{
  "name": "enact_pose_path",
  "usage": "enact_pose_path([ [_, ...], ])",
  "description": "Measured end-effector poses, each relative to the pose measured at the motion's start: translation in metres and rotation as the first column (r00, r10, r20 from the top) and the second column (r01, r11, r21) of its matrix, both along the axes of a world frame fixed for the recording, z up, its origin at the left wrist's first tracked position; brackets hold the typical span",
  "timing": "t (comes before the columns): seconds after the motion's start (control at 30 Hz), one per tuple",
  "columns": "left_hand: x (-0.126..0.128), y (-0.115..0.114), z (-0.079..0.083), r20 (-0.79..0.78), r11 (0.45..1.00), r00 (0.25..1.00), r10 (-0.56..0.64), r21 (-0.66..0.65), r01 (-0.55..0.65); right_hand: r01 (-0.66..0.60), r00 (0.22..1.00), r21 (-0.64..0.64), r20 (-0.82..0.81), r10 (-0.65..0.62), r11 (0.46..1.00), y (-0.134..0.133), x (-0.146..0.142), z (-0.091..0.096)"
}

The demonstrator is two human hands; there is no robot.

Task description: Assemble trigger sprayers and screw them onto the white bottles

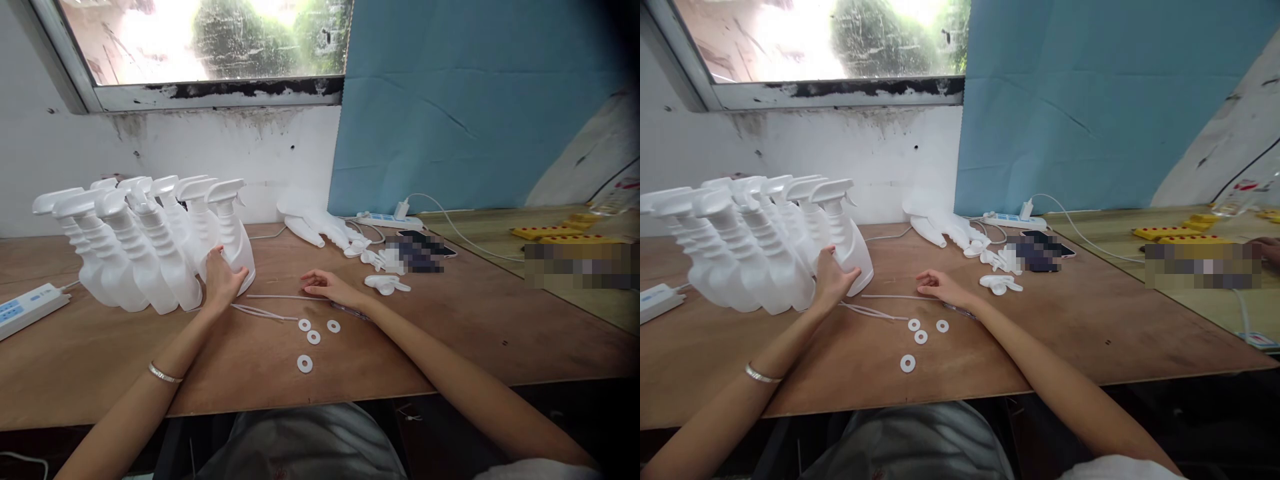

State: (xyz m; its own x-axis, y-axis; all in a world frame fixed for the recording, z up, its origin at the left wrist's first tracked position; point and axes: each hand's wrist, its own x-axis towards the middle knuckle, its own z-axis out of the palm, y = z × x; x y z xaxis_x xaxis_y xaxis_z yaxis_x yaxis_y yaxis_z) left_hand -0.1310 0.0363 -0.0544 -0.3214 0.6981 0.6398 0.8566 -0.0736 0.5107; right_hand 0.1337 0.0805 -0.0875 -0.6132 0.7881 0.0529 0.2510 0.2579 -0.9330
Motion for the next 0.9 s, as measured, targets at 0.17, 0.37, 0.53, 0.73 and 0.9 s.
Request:
enact_pose_path([
  [0.17, 0.005, -0.005, 0.003, -0.155, 0.995, 0.987, 0.048, 0.090, -0.034, -0.003, 1.000, 0.007, 0.001, 0.003, 1.000, 0.001, 0.001, -0.001],
  [0.37, 0.012, -0.013, 0.004, -0.198, 0.987, 0.971, 0.131, 0.116, -0.110, -0.039, 0.999, 0.018, -0.006, 0.040, 0.999, 0.000, 0.001, 0.001],
  [0.53, 0.013, -0.013, 0.003, -0.234, 0.989, 0.964, 0.125, 0.107, -0.102, -0.097, 0.995, 0.062, 0.041, 0.094, 0.993, -0.002, 0.000, 0.004],
  [0.73, 0.012, -0.013, 0.003, -0.247, 0.993, 0.963, 0.104, 0.088, -0.084, -0.124, 0.991, 0.103, 0.067, 0.117, 0.987, -0.004, -0.001, 0.005],
  [0.9, 0.011, -0.013, 0.002, -0.273, 0.991, 0.954, 0.122, 0.082, -0.103, -0.127, 0.990, 0.141, 0.083, 0.116, 0.982, -0.005, -0.001, 0.006],
])
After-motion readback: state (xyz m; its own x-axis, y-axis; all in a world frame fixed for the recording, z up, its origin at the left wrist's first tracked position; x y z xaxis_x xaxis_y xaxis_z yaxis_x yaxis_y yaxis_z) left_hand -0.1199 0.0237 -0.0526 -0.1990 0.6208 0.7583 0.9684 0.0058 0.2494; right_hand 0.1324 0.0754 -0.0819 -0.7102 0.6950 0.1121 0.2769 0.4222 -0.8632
